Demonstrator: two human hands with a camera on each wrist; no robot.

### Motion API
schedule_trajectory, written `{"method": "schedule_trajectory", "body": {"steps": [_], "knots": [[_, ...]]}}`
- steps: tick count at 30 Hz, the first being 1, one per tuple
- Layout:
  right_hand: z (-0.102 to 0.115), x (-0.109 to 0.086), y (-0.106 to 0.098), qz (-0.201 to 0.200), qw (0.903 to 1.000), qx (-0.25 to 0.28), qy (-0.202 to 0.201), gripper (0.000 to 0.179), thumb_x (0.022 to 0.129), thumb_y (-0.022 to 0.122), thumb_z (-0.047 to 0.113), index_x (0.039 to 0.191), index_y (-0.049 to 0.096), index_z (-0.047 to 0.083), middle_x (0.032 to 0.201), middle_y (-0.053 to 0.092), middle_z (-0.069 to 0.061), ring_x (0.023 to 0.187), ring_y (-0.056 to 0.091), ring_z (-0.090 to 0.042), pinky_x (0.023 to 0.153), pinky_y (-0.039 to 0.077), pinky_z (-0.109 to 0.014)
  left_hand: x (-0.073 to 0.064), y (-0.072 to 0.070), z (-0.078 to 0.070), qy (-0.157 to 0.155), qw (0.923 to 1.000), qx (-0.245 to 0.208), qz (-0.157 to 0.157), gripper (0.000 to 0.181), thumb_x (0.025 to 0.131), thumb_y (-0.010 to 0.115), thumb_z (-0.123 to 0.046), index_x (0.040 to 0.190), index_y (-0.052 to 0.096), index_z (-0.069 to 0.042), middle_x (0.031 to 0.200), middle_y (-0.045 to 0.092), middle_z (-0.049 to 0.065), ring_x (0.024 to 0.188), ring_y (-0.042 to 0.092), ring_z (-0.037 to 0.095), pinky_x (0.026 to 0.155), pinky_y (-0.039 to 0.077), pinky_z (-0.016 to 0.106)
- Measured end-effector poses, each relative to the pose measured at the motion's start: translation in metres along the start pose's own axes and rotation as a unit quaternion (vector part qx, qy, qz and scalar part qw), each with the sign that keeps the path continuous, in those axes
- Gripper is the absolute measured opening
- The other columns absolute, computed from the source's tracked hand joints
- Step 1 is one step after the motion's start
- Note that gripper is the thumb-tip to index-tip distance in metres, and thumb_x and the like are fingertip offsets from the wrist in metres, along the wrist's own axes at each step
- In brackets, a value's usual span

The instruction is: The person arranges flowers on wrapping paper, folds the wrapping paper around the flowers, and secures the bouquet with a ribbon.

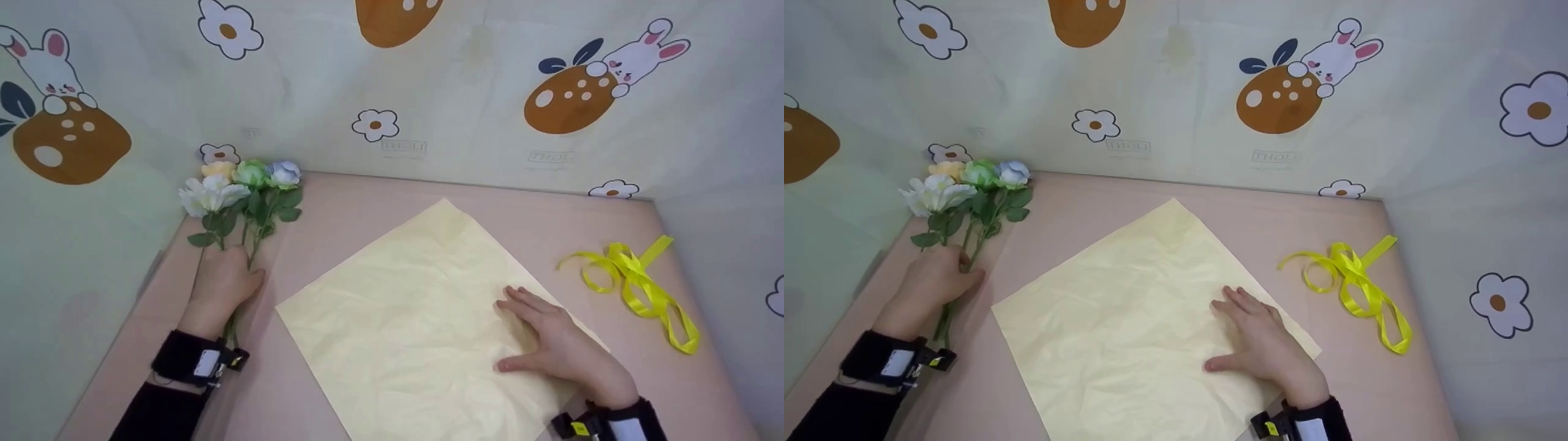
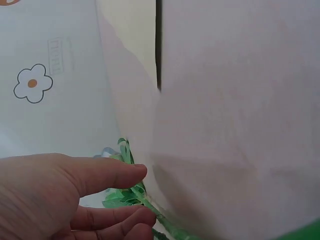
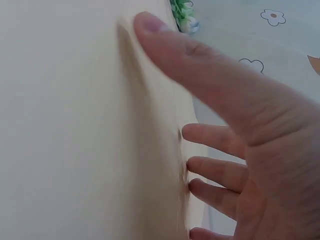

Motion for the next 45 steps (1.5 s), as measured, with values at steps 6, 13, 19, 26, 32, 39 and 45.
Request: {"method": "schedule_trajectory", "body": {"steps": [6, 13, 19, 26, 32, 39, 45], "knots": [[-0.014, 0.01, -0.009, -0.054, 0.998, -0.012, 0.032, 0.097, 0.06, 0.072, 0.064, 0.141, 0.033, 0.03, 0.147, 0.026, 0.001, 0.134, 0.021, -0.029, 0.097, 0.022, -0.058, 0.0, -0.001, 0.005, -0.027, 0.9991, -0.004, 0.032, 0.028, 0.076, 0.065, -0.012, 0.053, 0.05, -0.005, 0.05, 0.045, 0.007, 0.052, 0.045, 0.026, 0.042, 0.034, 0.032], [-0.025, 0.012, -0.009, -0.081, 0.9932, -0.053, 0.064, 0.112, 0.054, 0.067, 0.074, 0.145, 0.014, 0.035, 0.152, 0.009, 0.0, 0.136, 0.012, -0.031, 0.095, 0.013, -0.064, -0.001, 0.002, 0.007, -0.038, 0.9977, 0.007, 0.055, 0.027, 0.079, 0.063, -0.011, 0.056, 0.051, -0.004, 0.051, 0.046, 0.008, 0.049, 0.046, 0.024, 0.04, 0.035, 0.032], [-0.029, 0.009, -0.009, -0.092, 0.9915, -0.054, 0.075, 0.106, 0.059, 0.065, 0.072, 0.145, 0.014, 0.036, 0.151, 0.015, -0.003, 0.134, 0.017, -0.033, 0.093, 0.015, -0.067, -0.002, 0.005, 0.006, -0.055, 0.9954, 0.008, 0.078, 0.019, 0.081, 0.055, -0.004, 0.062, 0.051, -0.004, 0.054, 0.047, 0.008, 0.047, 0.047, 0.023, 0.038, 0.037, 0.031], [-0.031, 0.006, -0.008, -0.089, 0.9928, -0.04, 0.069, 0.105, 0.06, 0.066, 0.07, 0.145, 0.018, 0.033, 0.15, 0.017, 0.001, 0.134, 0.017, -0.031, 0.093, 0.017, -0.066, 0.0, -0.002, -0.002, -0.017, 0.9989, -0.031, 0.03, 0.034, 0.075, 0.053, -0.002, 0.044, 0.042, -0.01, 0.04, 0.035, -0.001, 0.035, 0.037, 0.017, 0.033, 0.03, 0.029], [-0.03, 0.003, -0.004, -0.057, 0.996, -0.048, 0.049, 0.103, 0.06, 0.066, 0.072, 0.144, 0.023, 0.031, 0.15, 0.02, 0.002, 0.136, 0.014, -0.028, 0.093, 0.018, -0.063, 0.0, -0.013, -0.022, -0.028, 0.9954, -0.071, 0.057, 0.023, 0.079, 0.056, -0.013, 0.056, 0.055, -0.008, 0.046, 0.043, -0.001, 0.039, 0.042, 0.016, 0.036, 0.033, 0.028], [-0.027, 0.002, 0.002, -0.02, 0.9989, -0.037, 0.02, 0.096, 0.064, 0.065, 0.068, 0.143, 0.028, 0.028, 0.151, 0.018, -0.003, 0.137, 0.01, -0.032, 0.098, 0.012, -0.06, -0.004, -0.011, -0.063, -0.035, 0.9736, -0.162, 0.157, 0.014, 0.085, 0.053, -0.015, 0.085, 0.059, -0.002, 0.068, 0.06, 0.006, 0.055, 0.055, 0.018, 0.05, 0.044, 0.03], [-0.025, 0.0, 0.004, -0.006, 0.9993, -0.032, 0.017, 0.093, 0.068, 0.064, 0.066, 0.143, 0.031, 0.022, 0.151, 0.014, -0.005, 0.137, 0.004, -0.033, 0.102, 0.009, -0.058, -0.007, 0.001, -0.105, -0.032, 0.9514, -0.23, 0.202, 0.012, 0.085, 0.056, -0.017, 0.087, 0.061, -0.006, 0.068, 0.063, 0.004, 0.056, 0.06, 0.019, 0.053, 0.048, 0.031]]}}
Point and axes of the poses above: each hand's wrist, its own x-axis towards the middle knuckle, its own y-axis out of the palm, z = x × y, the point moved 1 cm from there along x, towards the middle knuckle
